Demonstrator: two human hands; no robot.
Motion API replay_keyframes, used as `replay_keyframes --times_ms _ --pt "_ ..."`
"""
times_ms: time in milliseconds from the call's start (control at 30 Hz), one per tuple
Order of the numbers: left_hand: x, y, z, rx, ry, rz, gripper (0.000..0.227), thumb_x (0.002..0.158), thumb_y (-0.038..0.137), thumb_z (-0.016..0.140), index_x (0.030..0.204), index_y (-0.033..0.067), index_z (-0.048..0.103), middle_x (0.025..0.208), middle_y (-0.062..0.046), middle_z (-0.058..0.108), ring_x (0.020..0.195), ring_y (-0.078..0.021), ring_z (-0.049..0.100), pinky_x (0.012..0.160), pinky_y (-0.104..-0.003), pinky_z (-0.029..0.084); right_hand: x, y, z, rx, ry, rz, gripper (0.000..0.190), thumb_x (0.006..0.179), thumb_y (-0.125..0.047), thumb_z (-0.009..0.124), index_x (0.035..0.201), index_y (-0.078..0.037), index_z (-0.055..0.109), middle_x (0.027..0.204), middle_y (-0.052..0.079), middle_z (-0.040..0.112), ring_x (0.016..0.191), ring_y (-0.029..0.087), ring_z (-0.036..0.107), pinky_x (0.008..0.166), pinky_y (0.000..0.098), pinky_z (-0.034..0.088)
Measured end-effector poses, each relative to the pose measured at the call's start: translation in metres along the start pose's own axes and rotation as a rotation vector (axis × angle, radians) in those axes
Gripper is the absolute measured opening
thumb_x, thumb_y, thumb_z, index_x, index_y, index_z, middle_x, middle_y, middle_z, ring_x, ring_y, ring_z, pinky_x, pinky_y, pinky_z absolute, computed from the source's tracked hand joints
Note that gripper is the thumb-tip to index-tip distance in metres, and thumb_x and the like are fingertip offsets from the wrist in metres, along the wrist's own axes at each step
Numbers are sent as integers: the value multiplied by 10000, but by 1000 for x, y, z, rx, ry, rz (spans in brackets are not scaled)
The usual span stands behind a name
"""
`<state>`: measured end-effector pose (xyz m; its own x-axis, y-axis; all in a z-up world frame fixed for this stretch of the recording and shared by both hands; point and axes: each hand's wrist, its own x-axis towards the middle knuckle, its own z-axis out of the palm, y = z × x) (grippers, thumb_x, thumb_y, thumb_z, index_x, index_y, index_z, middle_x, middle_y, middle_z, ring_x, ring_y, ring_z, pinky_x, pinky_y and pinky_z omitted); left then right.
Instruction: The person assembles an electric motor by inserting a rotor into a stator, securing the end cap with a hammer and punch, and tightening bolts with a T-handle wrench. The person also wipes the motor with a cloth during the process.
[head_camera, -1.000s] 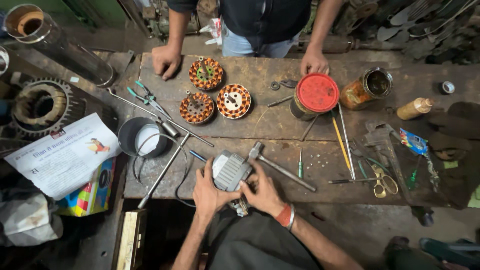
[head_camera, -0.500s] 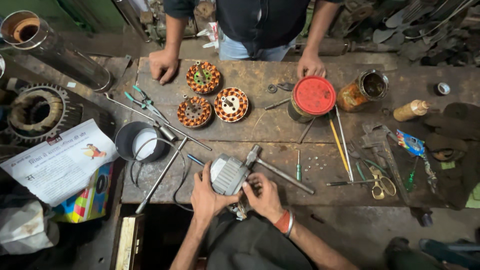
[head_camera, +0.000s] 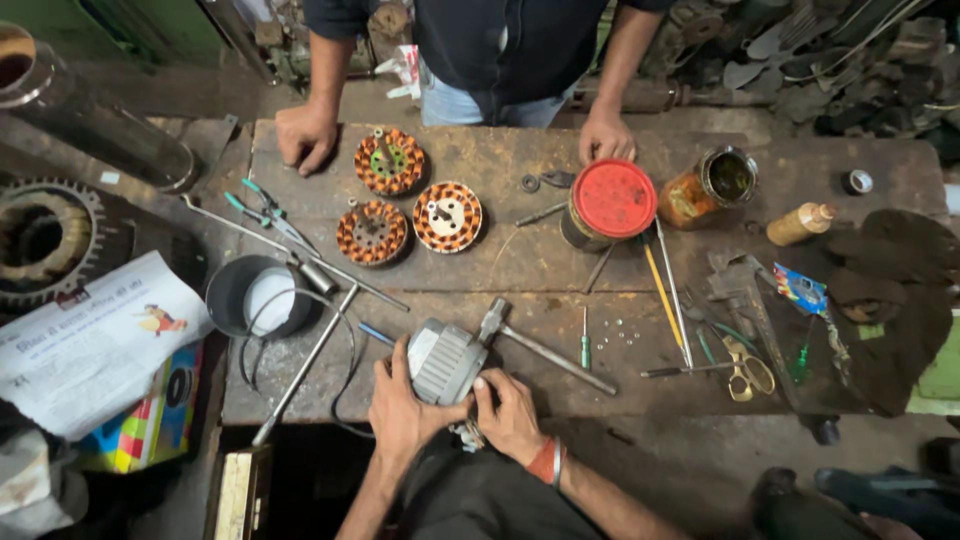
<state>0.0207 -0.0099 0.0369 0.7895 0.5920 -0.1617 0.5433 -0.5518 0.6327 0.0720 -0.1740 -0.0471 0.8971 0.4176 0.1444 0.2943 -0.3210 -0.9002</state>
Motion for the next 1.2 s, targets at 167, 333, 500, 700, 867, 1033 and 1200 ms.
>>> replay_keyframes --times_ms 167,333,500,700,867,1033,1200 --pt "-1 4 -5 35 -63 -45 1390 330 452 1012 1532 167 374 1202 -178 516 1103 -420 609 840 -527 555 0 2 5 95 -67 251 230 984 -212 581 895 -11 648 786 212 683 721 393 694 685 451 537" --pt "-3 -4 -10 19 -134 36 1407 355 397 1012 1534 109 299 1228 -194 508 1116 -440 591 858 -529 550 -14 1 -1 -108 -29 -28 215 1017 -208 540 985 -14 627 883 227 667 820 448 639 698 491 502" --pt "3 -8 -12 18 -156 85 1481 295 301 1016 1548 95 254 1291 -223 480 1137 -471 560 873 -538 534 -13 11 13 -56 31 -9 244 1047 -223 536 948 -10 602 785 182 625 733 370 622 663 454 484" --pt "4 -10 -7 46 -169 66 1498 315 353 1033 1560 94 239 1260 -239 480 1164 -477 548 911 -535 519 -13 38 2 869 -241 839 322 1047 -346 589 921 -57 654 608 -26 486 433 58 396 371 227 270" --pt "-2 -40 16 -14 18 205 1482 355 373 1046 1513 -34 214 1381 -349 406 1250 -515 473 1001 -533 453 -22 63 -65 546 -6 767 441 1034 -346 680 810 34 651 591 50 591 423 108 519 375 268 380" --pt "-17 -96 57 -359 13 111 1459 520 323 1011 1575 -25 66 1496 -259 401 1330 -346 480 1137 -443 418 -25 99 -158 -128 374 258 200 1039 -157 645 933 8 688 822 143 700 736 252 690 695 389 533" --pt "-17 -144 79 -304 15 134 1417 616 255 1038 1598 4 49 1580 -218 375 1391 -295 472 1218 -439 413 -22 123 -212 -353 349 223 188 988 -154 766 1096 -2 754 985 166 708 802 303 697 721 378 562"
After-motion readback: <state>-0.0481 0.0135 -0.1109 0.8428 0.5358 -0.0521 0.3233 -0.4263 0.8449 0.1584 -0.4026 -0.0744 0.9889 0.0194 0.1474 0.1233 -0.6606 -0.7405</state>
